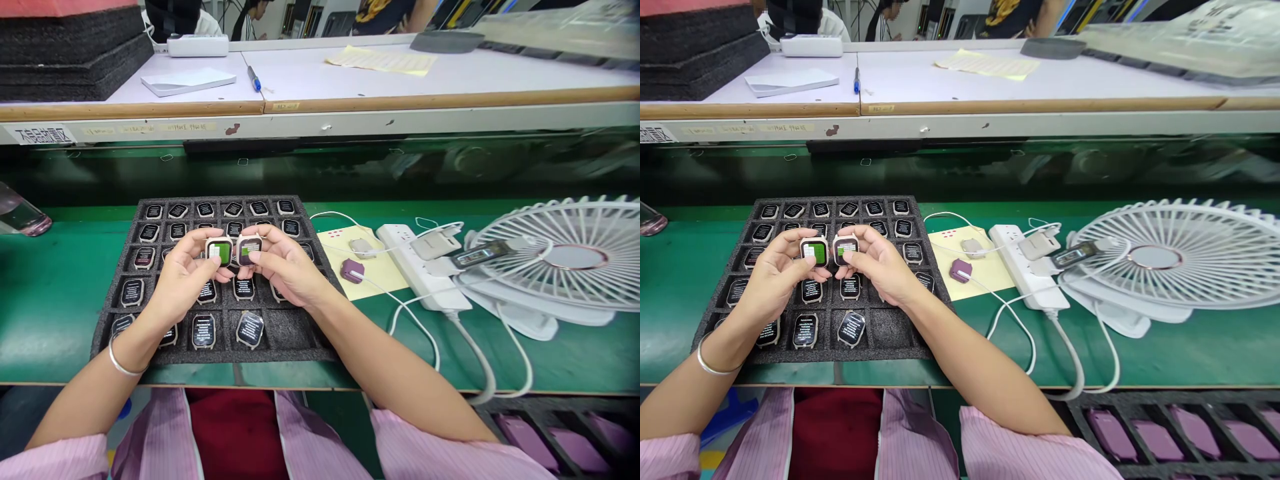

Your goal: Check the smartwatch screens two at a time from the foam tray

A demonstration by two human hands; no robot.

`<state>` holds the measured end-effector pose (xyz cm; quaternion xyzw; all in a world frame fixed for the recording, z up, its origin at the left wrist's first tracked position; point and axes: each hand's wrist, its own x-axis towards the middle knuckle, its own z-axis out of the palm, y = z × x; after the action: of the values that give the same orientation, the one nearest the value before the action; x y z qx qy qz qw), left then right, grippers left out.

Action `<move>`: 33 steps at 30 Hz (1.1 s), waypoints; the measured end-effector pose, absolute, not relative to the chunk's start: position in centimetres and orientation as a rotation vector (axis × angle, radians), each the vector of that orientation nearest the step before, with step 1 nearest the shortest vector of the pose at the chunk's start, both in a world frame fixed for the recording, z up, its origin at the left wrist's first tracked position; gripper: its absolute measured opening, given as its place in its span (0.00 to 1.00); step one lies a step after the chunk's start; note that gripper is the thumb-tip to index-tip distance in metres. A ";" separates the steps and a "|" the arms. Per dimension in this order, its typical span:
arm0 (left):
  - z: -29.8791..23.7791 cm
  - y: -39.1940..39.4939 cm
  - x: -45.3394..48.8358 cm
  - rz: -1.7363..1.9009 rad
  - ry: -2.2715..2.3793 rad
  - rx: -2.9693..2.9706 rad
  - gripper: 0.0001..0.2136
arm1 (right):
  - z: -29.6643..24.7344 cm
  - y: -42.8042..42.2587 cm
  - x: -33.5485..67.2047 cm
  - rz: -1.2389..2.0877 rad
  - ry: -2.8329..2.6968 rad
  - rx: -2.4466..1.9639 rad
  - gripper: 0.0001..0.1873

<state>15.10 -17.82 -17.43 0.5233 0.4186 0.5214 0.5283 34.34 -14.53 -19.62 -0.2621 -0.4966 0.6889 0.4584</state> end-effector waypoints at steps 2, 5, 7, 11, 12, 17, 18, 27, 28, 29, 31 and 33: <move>-17.5 -17.8 15.1 1.246 0.976 1.257 0.19 | -19.6 -14.5 34.3 1.693 -1.215 -0.651 0.20; -17.5 -17.8 15.1 1.253 0.955 1.243 0.22 | -19.6 -14.5 34.3 1.698 -1.197 -0.652 0.21; -17.4 -17.8 15.2 1.257 0.948 1.217 0.23 | -19.5 -14.5 34.3 1.701 -1.181 -0.648 0.21; -17.3 -17.8 15.3 1.243 0.939 1.174 0.25 | -19.5 -14.4 34.3 1.702 -1.167 -0.639 0.20; -17.3 -17.8 15.3 1.238 0.941 1.172 0.25 | -19.5 -14.4 34.3 1.702 -1.170 -0.638 0.20; -17.3 -17.9 15.3 1.232 0.968 1.158 0.24 | -19.5 -14.5 34.3 1.687 -1.193 -0.664 0.20; -17.3 -17.9 15.3 1.230 0.979 1.150 0.23 | -19.5 -14.5 34.3 1.686 -1.192 -0.669 0.20; -17.2 -17.7 15.3 1.224 1.052 1.103 0.15 | -19.4 -14.5 34.4 1.701 -1.194 -0.681 0.21; -17.1 -17.7 15.2 1.226 1.052 1.102 0.15 | -19.4 -14.5 34.4 1.701 -1.195 -0.683 0.21; -17.1 -17.8 15.2 1.227 1.054 1.102 0.16 | -19.4 -14.5 34.4 1.700 -1.196 -0.682 0.21; -17.0 -17.8 15.2 1.228 1.057 1.093 0.17 | -19.4 -14.5 34.4 1.701 -1.196 -0.681 0.21; -16.9 -17.8 15.3 1.230 1.046 1.076 0.17 | -19.4 -14.5 34.4 1.702 -1.193 -0.680 0.22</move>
<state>15.25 -17.83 -16.86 0.4575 0.4449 0.5229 0.5651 34.37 -14.49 -19.43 -0.2761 -0.4847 0.6913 0.4592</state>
